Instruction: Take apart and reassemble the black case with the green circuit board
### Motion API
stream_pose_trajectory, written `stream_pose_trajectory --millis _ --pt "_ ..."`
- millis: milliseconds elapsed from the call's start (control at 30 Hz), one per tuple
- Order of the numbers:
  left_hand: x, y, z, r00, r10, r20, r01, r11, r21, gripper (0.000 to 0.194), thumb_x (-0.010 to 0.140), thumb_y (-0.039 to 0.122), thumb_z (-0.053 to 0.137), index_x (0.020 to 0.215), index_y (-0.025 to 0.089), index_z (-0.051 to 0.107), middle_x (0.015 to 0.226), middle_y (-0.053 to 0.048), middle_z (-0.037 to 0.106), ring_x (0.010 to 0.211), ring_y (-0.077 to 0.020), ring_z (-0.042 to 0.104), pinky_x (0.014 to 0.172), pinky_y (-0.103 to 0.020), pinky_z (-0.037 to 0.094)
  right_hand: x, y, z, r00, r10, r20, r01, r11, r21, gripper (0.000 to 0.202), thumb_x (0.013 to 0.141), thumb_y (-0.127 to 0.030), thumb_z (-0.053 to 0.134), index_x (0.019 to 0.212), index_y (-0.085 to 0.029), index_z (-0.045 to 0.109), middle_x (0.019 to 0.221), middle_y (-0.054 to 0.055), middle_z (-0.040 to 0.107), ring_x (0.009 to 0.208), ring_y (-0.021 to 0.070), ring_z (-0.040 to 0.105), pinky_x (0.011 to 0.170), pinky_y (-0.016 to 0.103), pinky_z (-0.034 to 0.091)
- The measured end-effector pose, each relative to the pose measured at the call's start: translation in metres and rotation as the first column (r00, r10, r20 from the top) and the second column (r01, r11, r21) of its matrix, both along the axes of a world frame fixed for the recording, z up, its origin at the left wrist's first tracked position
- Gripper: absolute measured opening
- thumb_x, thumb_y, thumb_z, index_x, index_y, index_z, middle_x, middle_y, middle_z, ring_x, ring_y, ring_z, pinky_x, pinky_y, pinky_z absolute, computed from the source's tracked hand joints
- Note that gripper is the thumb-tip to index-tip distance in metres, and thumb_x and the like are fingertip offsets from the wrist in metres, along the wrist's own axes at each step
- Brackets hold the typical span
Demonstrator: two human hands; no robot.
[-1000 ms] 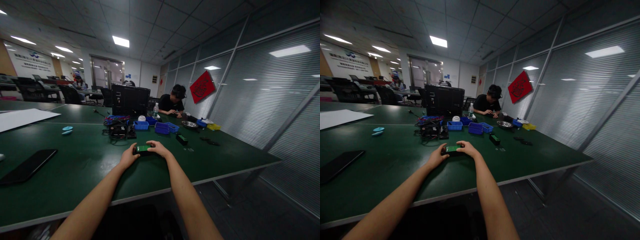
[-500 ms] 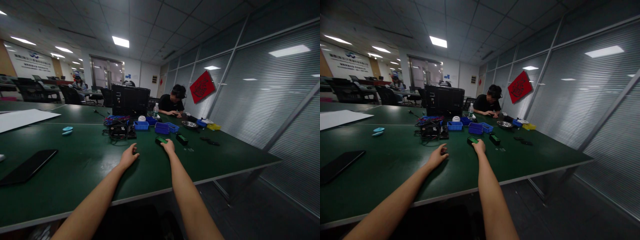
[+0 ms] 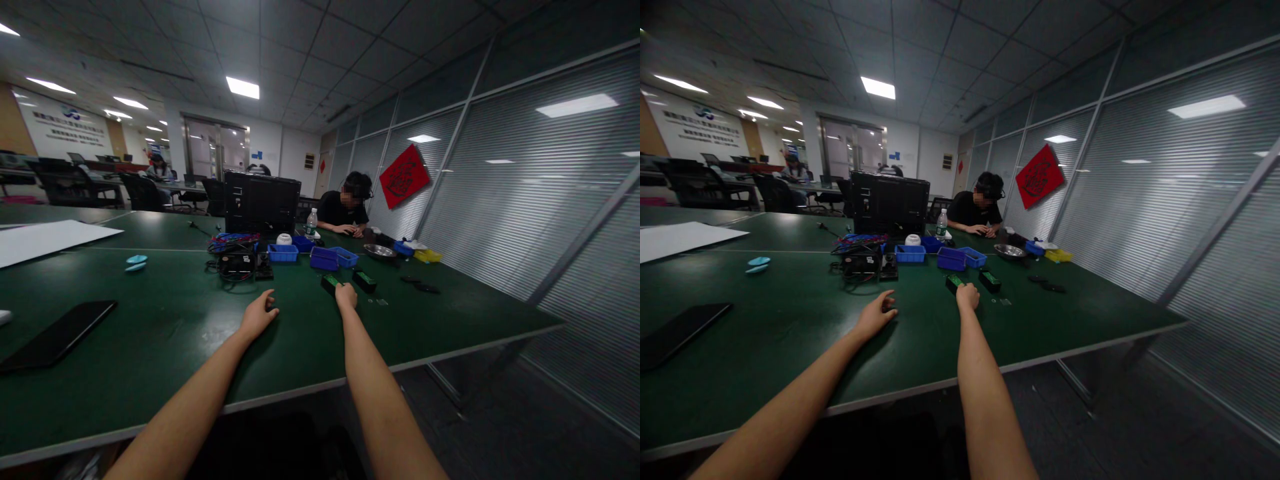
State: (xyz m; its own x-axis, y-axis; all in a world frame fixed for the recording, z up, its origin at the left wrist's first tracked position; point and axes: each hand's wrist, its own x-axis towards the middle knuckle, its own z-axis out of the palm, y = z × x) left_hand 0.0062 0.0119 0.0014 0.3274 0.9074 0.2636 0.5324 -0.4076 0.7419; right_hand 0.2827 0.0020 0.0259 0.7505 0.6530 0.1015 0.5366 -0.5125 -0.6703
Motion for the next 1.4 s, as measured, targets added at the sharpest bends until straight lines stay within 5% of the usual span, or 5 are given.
stream_pose_trajectory --millis 500,800,967,1200,1400 --pt "0.001 -0.002 0.003 1.000 0.004 0.000 -0.004 1.000 0.006 0.055 0.069 0.024 0.057 0.123 0.020 0.042 0.102 -0.004 0.061 0.092 -0.0143 0.057 0.083 -0.026 0.043 -0.022 -0.004 0.004 0.976 0.125 0.179 -0.130 0.991 0.017 0.035 0.070 -0.033 0.055 0.101 -0.017 0.051 0.105 0.012 0.054 0.098 0.0257 0.052 0.079 0.034 0.040" --pt "0.001 -0.002 0.003 1.000 0.016 -0.016 -0.016 1.000 -0.008 0.054 0.069 0.025 0.058 0.121 0.022 0.043 0.102 -0.003 0.061 0.091 -0.0144 0.057 0.083 -0.026 0.043 -0.033 0.001 -0.003 0.941 0.212 0.265 -0.200 0.977 -0.069 0.058 0.069 -0.037 0.057 0.120 -0.014 0.041 0.112 0.016 0.053 0.104 0.0282 0.049 0.080 0.035 0.040" --pt "0.001 0.000 0.000 1.000 0.011 -0.014 -0.011 1.000 0.028 0.053 0.069 0.025 0.057 0.120 0.020 0.045 0.099 -0.003 0.062 0.088 -0.0134 0.058 0.080 -0.024 0.044 -0.029 0.002 -0.003 0.941 0.227 0.250 -0.201 0.972 -0.125 0.041 0.072 -0.034 0.053 0.108 -0.014 0.051 0.104 0.015 0.057 0.099 0.0269 0.053 0.076 0.034 0.041" --pt "0.001 -0.003 0.003 1.000 0.009 -0.013 -0.008 0.999 0.034 0.052 0.069 0.025 0.057 0.120 0.019 0.045 0.099 -0.003 0.062 0.088 -0.0132 0.058 0.081 -0.024 0.044 -0.030 -0.003 -0.001 0.915 0.071 0.397 -0.045 0.996 -0.075 0.033 0.076 -0.020 0.050 0.107 -0.011 0.048 0.107 0.019 0.053 0.099 0.0267 0.052 0.080 0.036 0.038" --pt "0.001 -0.005 0.005 1.000 0.009 -0.007 -0.008 1.000 0.024 0.052 0.069 0.024 0.057 0.119 0.018 0.045 0.099 -0.004 0.062 0.088 -0.0135 0.058 0.080 -0.024 0.044 -0.046 -0.005 -0.002 0.846 0.122 0.518 -0.104 0.993 -0.063 0.028 0.083 -0.011 0.035 0.108 -0.010 0.047 0.108 0.022 0.048 0.100 0.0270 0.049 0.082 0.039 0.034"
